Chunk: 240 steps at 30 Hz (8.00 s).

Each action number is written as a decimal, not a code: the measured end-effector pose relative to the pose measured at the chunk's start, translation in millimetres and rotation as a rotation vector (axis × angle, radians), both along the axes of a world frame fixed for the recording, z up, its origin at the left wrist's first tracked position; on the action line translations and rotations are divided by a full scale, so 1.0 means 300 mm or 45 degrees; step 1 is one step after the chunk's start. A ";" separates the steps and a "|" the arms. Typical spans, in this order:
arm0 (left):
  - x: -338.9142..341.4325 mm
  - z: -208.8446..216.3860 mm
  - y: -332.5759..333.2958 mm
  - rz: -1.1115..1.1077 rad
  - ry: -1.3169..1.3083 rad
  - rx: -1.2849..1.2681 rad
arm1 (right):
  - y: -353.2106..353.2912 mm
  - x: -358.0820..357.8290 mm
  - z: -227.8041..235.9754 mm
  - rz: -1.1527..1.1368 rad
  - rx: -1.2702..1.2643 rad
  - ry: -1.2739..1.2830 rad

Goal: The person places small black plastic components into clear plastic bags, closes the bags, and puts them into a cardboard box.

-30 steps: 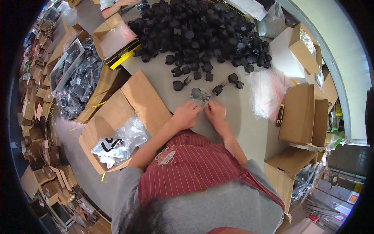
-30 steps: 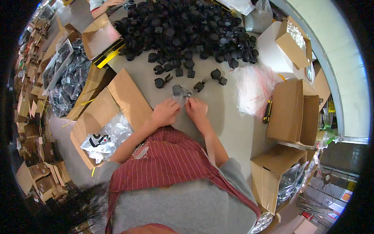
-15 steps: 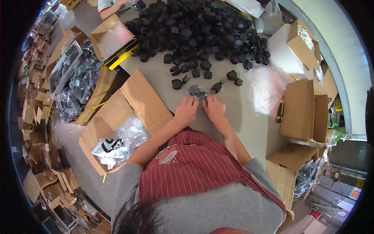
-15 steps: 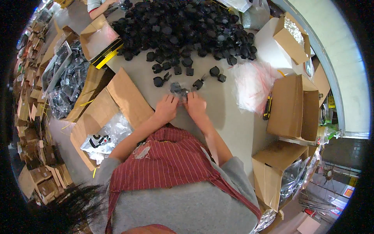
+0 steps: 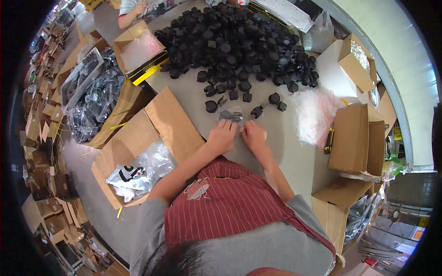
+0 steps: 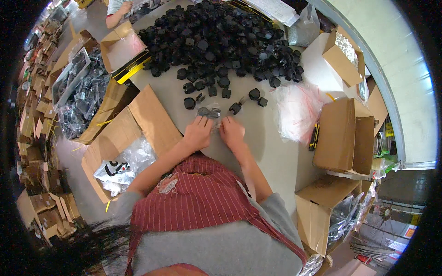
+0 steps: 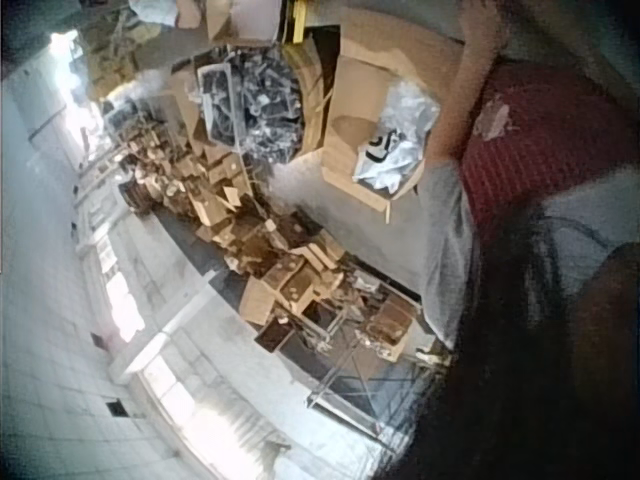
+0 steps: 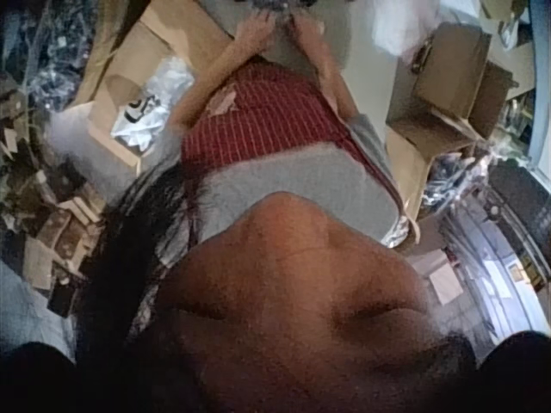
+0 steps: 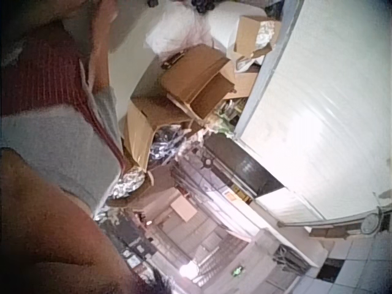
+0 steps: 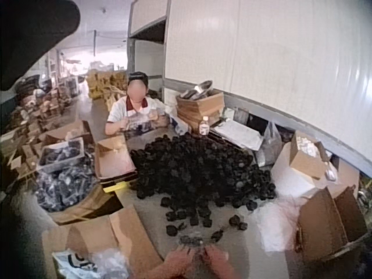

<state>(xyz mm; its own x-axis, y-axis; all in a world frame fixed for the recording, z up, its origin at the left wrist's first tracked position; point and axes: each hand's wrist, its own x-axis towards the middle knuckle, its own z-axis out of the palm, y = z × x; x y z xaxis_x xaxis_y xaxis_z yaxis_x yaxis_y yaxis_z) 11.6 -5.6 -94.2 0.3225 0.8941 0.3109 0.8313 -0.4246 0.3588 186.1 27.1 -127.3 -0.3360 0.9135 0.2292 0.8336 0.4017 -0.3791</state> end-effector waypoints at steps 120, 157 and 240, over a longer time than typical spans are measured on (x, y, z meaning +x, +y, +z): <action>-0.011 -0.076 -0.083 -0.063 -0.250 -0.254 | -0.151 -0.001 -0.025 -0.256 -0.633 1.142; -0.051 -0.049 -0.044 -0.117 -0.058 -0.024 | -0.148 -0.004 -0.030 -0.110 -0.680 1.128; -0.073 0.272 -0.068 -0.247 -0.716 -0.276 | -0.191 0.017 0.423 0.194 0.068 0.499</action>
